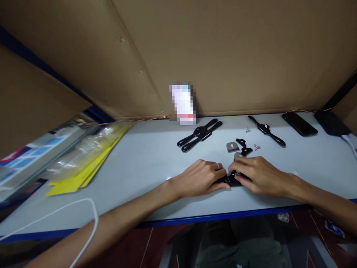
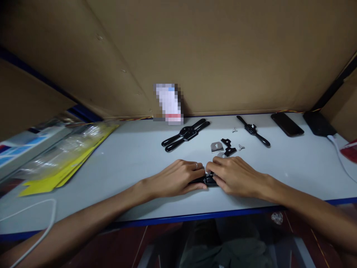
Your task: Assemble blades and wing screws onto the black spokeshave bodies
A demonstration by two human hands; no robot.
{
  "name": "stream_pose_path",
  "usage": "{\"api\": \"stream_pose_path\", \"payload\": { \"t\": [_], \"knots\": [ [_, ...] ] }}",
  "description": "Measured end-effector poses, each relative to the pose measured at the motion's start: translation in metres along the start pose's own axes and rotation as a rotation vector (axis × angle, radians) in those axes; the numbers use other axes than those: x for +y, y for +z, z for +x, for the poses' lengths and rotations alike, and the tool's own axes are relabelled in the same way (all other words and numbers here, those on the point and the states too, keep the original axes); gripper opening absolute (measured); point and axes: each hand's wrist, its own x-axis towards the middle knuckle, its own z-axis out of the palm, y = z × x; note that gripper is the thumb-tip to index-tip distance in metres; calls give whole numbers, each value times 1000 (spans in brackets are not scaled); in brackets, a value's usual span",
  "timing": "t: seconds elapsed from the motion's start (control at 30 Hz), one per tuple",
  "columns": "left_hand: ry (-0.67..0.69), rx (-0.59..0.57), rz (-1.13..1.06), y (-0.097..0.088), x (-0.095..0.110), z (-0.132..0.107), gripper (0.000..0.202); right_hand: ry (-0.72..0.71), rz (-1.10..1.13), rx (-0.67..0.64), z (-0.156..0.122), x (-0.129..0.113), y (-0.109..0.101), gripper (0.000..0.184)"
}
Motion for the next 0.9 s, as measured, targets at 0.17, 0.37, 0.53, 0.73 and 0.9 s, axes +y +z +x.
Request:
{"api": "stream_pose_path", "payload": {
  "t": [0.17,0.37,0.53,0.73,0.9],
  "knots": [
    [3,4,4,0,0,0,51,36,-70,-5,1,-2,1,16],
    [13,25,16,1,0,0,53,102,-208,-46,3,-2,6,27],
    [33,50,26,2,-1,0,59,81,-233,-56,4,-1,10,27],
    [32,52,40,2,-1,0,57,7,-246,35,2,6,17,28],
    [43,54,45,2,-1,-1,58,-48,-243,60,3,8,17,31]
  ]
}}
